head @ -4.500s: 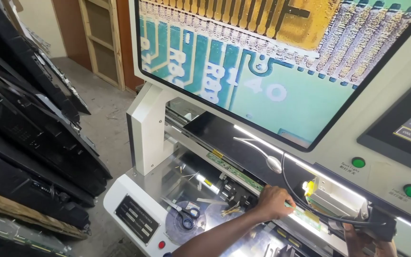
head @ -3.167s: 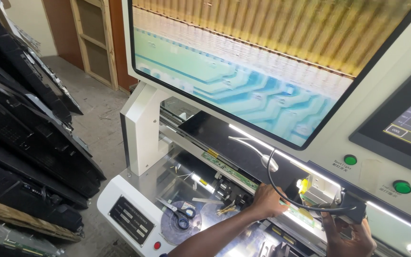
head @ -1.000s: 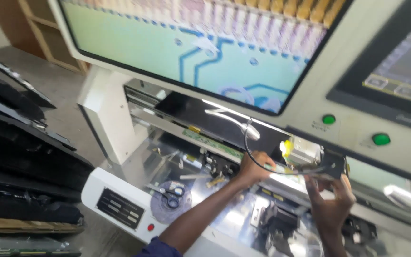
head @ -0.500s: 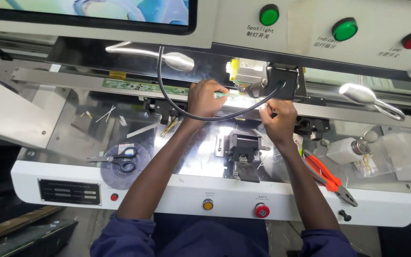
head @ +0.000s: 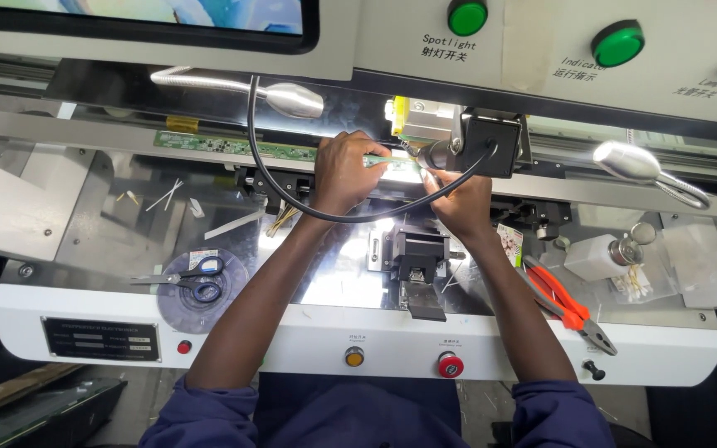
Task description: Operating a specialized bonding machine to align and attach flexible ribbon cables to a circuit board.
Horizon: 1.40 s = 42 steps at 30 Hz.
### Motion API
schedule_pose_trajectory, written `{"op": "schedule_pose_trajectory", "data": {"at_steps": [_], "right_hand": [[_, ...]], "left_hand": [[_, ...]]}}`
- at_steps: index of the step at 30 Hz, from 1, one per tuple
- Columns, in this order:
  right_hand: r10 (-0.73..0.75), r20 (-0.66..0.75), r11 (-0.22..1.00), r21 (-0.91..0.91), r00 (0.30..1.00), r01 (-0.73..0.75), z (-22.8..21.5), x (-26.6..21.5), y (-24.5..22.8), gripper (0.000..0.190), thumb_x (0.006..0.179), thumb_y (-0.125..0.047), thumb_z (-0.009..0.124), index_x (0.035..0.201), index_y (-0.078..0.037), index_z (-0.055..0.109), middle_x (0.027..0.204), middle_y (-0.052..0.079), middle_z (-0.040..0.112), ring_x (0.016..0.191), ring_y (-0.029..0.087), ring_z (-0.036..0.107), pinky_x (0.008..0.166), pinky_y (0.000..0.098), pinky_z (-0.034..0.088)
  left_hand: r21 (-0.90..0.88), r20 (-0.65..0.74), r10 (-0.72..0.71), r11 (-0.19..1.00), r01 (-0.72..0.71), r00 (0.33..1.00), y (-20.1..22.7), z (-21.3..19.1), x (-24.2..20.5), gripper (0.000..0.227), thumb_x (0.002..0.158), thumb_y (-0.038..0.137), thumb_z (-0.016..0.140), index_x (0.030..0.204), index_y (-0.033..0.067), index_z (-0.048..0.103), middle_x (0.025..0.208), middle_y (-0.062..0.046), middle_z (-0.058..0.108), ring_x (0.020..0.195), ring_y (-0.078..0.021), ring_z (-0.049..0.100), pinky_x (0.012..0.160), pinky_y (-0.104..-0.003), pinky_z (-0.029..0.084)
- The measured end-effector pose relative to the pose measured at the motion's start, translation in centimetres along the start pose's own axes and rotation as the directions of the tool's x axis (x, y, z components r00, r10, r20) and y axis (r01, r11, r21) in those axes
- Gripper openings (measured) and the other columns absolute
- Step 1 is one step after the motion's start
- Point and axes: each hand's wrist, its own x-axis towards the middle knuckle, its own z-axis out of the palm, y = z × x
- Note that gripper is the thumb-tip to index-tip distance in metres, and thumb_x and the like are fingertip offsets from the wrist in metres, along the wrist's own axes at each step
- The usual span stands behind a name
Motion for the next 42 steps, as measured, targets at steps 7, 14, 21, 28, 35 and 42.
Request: {"op": "schedule_pose_trajectory", "data": {"at_steps": [7,14,21,28,35,42], "right_hand": [[0.020,0.033,0.997,-0.070,0.999,-0.018,-0.1,0.3,-0.7,0.016,0.089,-0.016,0.070,0.092,-0.002,0.078,0.067,0.019,0.068,0.062,0.035,0.068,0.052,0.0286,0.044],[-0.023,0.077,0.993,-0.112,0.997,0.032,0.0,0.5,-0.7,0.016,0.091,-0.019,0.068,0.093,-0.008,0.078,0.060,0.015,0.066,0.057,0.035,0.066,0.048,0.0301,0.042],[-0.113,0.071,0.962,-0.242,0.991,0.127,0.0,0.8,-1.8,0.016,0.093,-0.020,0.065,0.089,-0.010,0.076,0.056,0.016,0.062,0.054,0.035,0.065,0.045,0.0316,0.042],[-0.167,0.009,0.958,-0.236,0.986,0.164,0.1,0.7,-1.8,0.013,0.091,-0.021,0.069,0.084,-0.013,0.076,0.053,0.013,0.061,0.053,0.033,0.065,0.044,0.0302,0.043],[-0.175,-0.001,0.956,-0.238,0.985,0.170,0.1,0.9,-1.8,0.009,0.089,-0.016,0.070,0.087,-0.014,0.077,0.051,0.014,0.058,0.050,0.033,0.063,0.042,0.0317,0.041],[-0.153,0.033,0.973,-0.169,0.988,0.156,0.0,0.9,-1.6,0.013,0.087,-0.013,0.067,0.093,-0.011,0.078,0.052,0.016,0.059,0.052,0.036,0.064,0.041,0.0323,0.040]], "left_hand": [[-0.026,0.022,0.006,1.000,-0.006,1.000,0.0,-0.1,0.2,0.015,0.075,0.021,0.077,0.090,0.0213,0.076,0.091,0.002,0.070,0.088,-0.0226,0.064,0.087,-0.039,0.042],[-0.027,0.017,0.020,0.999,-0.020,1.000,-0.3,0.0,0.3,0.015,0.075,0.022,0.077,0.090,0.0203,0.076,0.091,0.001,0.070,0.088,-0.0236,0.065,0.087,-0.040,0.041],[-0.046,0.022,0.016,0.999,-0.015,1.000,-0.3,-0.2,0.3,0.015,0.075,0.020,0.076,0.090,0.0195,0.076,0.091,0.000,0.070,0.088,-0.0236,0.064,0.087,-0.040,0.040],[-0.051,0.028,0.017,0.999,-0.016,0.999,0.0,-0.5,0.1,0.014,0.076,0.019,0.076,0.090,0.0177,0.076,0.091,-0.001,0.070,0.088,-0.0247,0.064,0.088,-0.040,0.040],[-0.050,0.022,0.014,0.999,-0.013,1.000,0.3,-0.6,0.1,0.014,0.075,0.018,0.077,0.090,0.0168,0.076,0.090,-0.002,0.070,0.087,-0.0243,0.065,0.087,-0.040,0.040],[-0.052,0.028,0.014,0.999,-0.012,1.000,0.3,-0.4,0.1,0.015,0.076,0.019,0.076,0.091,0.0181,0.076,0.092,-0.002,0.070,0.089,-0.0245,0.064,0.089,-0.040,0.040]]}}
